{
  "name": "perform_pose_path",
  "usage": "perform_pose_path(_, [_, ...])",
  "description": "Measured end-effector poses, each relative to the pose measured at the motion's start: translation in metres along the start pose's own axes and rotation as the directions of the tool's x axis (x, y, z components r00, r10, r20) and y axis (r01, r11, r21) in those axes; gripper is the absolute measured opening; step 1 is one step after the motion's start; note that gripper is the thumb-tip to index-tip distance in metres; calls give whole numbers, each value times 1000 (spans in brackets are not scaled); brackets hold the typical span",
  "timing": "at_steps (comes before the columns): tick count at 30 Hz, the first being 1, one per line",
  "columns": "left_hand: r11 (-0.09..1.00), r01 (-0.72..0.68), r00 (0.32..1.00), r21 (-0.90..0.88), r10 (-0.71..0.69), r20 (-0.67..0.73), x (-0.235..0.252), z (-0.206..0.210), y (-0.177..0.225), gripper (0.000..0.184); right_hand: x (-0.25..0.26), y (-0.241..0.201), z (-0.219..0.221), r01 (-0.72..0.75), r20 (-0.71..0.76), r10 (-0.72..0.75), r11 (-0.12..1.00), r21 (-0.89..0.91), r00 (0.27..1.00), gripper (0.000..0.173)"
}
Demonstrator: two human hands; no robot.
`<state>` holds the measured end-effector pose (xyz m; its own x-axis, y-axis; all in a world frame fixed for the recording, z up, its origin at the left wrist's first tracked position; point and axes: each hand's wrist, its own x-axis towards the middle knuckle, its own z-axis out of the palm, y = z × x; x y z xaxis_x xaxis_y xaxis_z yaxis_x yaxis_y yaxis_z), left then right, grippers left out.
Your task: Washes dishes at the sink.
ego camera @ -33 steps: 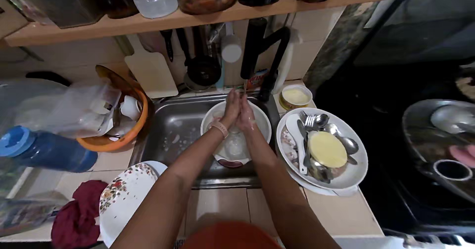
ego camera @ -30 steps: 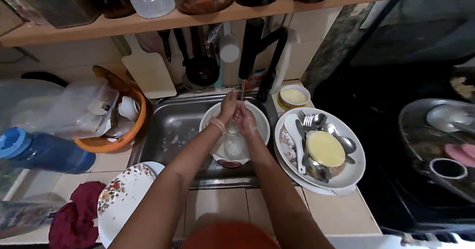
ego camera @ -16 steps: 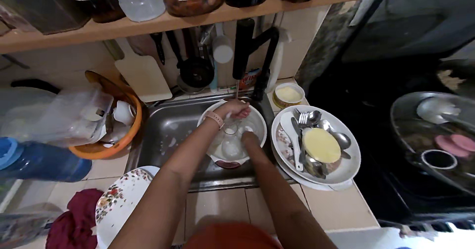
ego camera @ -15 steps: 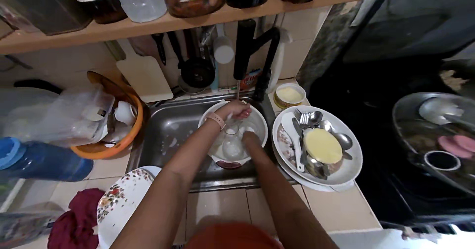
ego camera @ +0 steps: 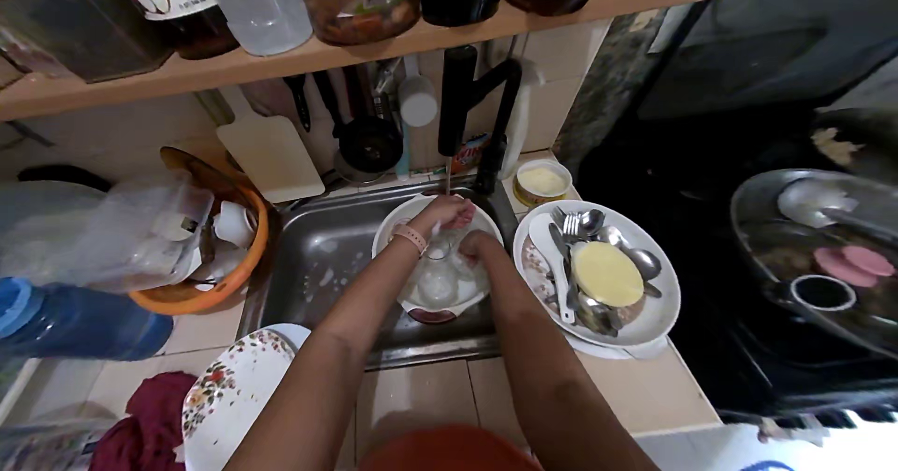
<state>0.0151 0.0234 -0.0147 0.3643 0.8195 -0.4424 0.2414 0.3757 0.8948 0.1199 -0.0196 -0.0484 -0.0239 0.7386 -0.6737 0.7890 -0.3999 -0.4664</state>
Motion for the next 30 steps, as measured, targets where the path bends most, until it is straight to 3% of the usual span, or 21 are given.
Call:
perform_pose_path(5, [1000,-3,999,-15,2,-37,2,-4,-21,39,-22,-17,-18,-71,83,72,997,-19,994,33])
perform_pose_path(9, [983,37,999,179,-36,-7,-16,-5,-35,43,-24,-18,-31,-90,79,93,995,-44,993,34])
perform_pose_path(12, [955,8,1000,297,-14,18,-40,-6,-40,48,-28,-13,-38,-118,72,109,984,135,991,31])
perform_pose_path(16, [957,-4,1000,289,6,-6,-23,-12,-54,62,-24,-6,-40,-165,168,89,837,522,982,35])
perform_pose_path(18, [973,47,998,227,-53,21,-4,-24,-58,70,-20,-7,-42,-150,197,42,805,574,979,37])
perform_pose_path(21, [977,171,977,130,-185,106,-13,-33,-35,68,-16,-5,-41,-81,165,-34,763,641,986,37])
perform_pose_path(26, [976,171,980,-133,-155,127,-13,-56,-34,55,-8,-3,-20,17,42,-119,458,889,992,38])
perform_pose_path(30, [950,150,988,-275,-151,20,-11,-48,-24,47,9,-10,3,-17,36,-112,166,986,993,62])
